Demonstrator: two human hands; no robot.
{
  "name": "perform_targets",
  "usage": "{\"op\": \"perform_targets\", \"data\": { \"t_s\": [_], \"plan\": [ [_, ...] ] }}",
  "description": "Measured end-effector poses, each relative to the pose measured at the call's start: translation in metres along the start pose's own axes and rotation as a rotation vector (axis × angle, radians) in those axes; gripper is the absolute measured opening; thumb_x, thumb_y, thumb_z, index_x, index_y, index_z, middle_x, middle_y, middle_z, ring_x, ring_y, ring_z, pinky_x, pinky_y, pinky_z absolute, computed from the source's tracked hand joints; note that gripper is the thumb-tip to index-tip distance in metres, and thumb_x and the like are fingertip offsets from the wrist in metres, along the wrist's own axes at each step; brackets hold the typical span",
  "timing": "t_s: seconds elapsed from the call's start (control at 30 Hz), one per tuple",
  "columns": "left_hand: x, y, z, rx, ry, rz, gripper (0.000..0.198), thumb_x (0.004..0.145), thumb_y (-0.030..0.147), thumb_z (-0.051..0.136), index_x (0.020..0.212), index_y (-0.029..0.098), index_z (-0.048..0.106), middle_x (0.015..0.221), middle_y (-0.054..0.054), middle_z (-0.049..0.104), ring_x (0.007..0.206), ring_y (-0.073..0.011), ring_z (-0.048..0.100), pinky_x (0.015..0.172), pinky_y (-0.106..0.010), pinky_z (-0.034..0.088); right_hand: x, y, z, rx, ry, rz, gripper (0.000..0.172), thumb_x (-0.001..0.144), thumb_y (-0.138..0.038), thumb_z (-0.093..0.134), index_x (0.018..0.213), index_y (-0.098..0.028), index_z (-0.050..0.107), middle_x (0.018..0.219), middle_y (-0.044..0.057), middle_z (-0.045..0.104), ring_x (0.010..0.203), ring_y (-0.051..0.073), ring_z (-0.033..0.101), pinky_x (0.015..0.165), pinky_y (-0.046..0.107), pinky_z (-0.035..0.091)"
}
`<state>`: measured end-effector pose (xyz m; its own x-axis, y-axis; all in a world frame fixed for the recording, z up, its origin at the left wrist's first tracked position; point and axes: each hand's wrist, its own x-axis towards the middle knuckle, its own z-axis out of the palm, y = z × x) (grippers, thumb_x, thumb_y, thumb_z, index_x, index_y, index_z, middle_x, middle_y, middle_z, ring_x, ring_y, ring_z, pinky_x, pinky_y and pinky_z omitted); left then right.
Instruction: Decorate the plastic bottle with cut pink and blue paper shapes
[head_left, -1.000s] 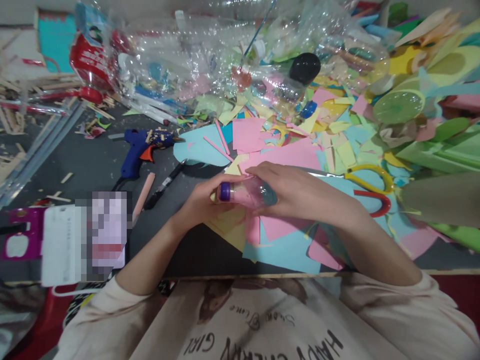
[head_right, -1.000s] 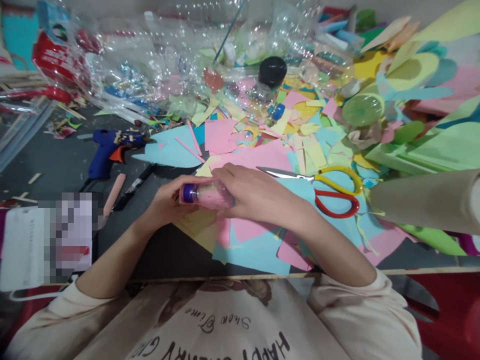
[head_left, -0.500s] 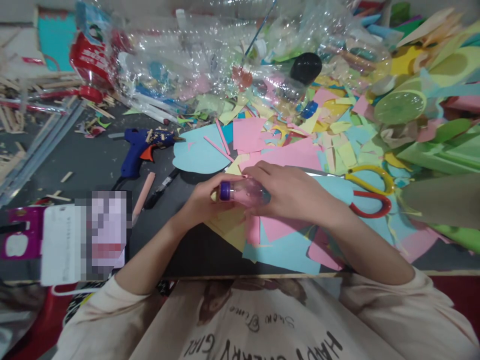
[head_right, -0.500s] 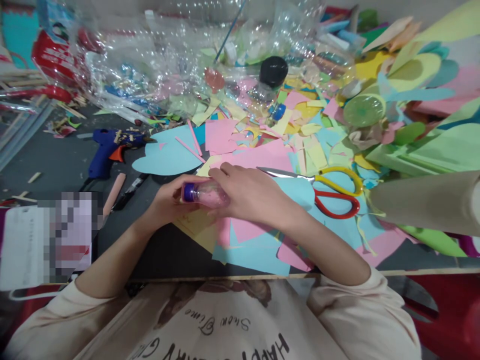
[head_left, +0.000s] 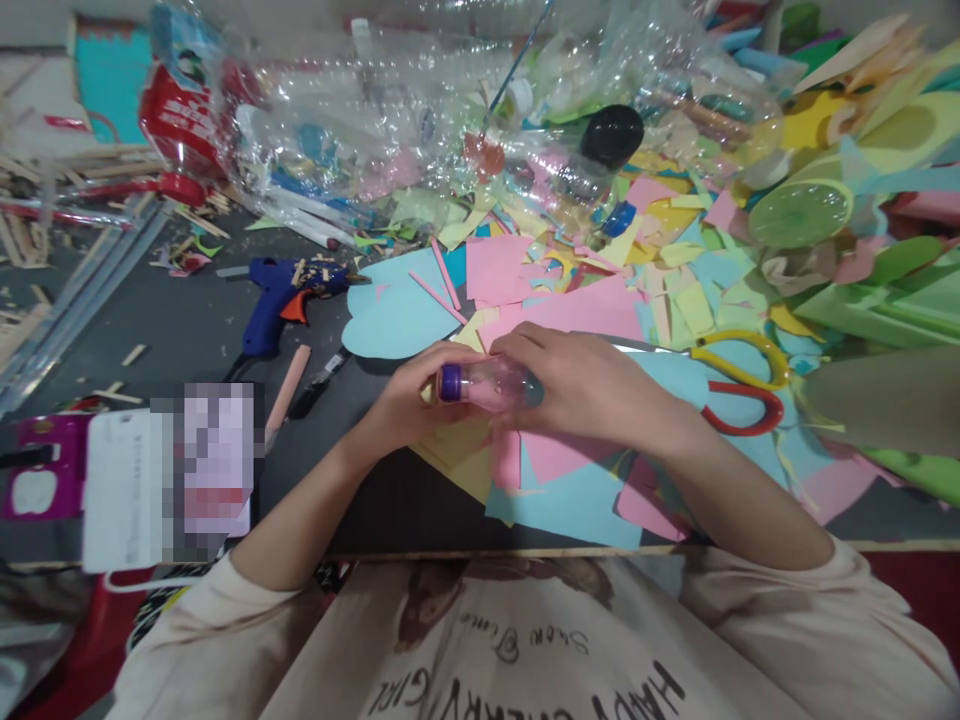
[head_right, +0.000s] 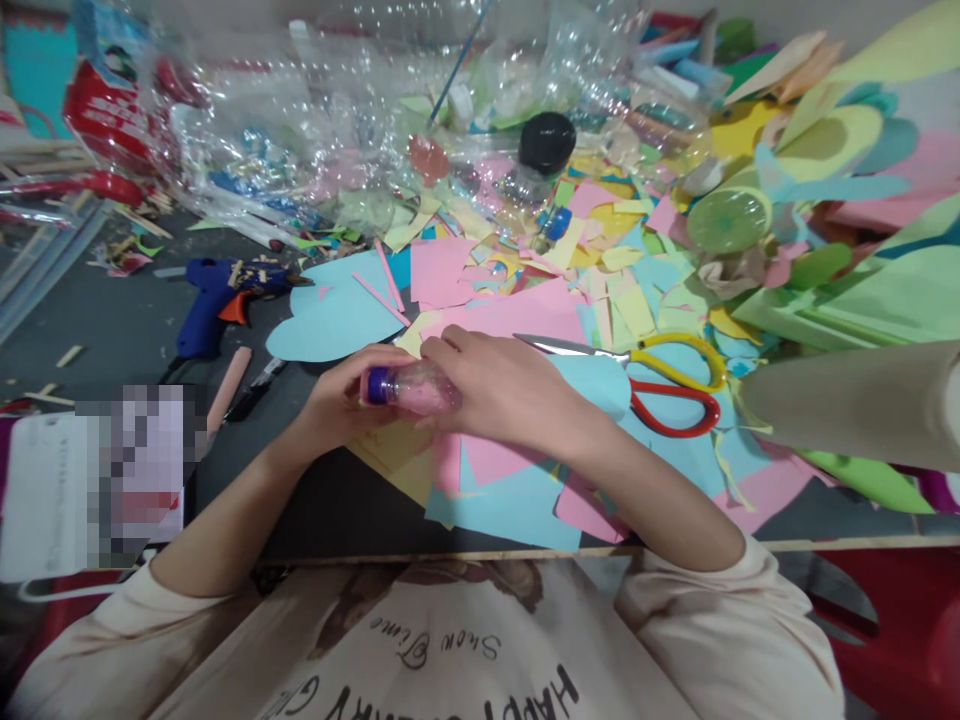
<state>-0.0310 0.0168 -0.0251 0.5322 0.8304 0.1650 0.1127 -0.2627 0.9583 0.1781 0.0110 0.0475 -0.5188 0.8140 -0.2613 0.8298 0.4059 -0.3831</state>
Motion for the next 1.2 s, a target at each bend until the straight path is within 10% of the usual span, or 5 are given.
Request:
{"op": "perform_targets", "data": {
  "t_s": [0.83,1.2],
  "plan": [
    [-0.008,0.008,0.005,-0.25,0.135,-0.076,0.043,0.092,0.049,0.05,0.126,0.025,0.058,0.138,-0.009,0.052,0.128,-0.0229,0.05,0.108,-0.035,0.042,-0.005,0.008,-0.011,0.004,0.074,-0.007,0.043,0.082,-0.048,0.061,0.113,-0.017,0.059,0.105,0.011,0.065,0.085,0.025,0.061,0.061,0.028,0.035],
    [0.0,0.003,0.006,-0.397,0.309,-0.38,0.018,0.082,0.036,0.065,0.088,0.02,0.06,0.078,0.001,0.061,0.065,-0.0097,0.056,0.06,-0.021,0.046,-0.006,0.0,-0.006,-0.101,0.118,-0.039,0.039,0.089,-0.049,0.053,0.106,-0.014,0.061,0.102,0.014,0.065,0.08,0.024,0.061,0.058,0.029,0.033]
  ]
}}
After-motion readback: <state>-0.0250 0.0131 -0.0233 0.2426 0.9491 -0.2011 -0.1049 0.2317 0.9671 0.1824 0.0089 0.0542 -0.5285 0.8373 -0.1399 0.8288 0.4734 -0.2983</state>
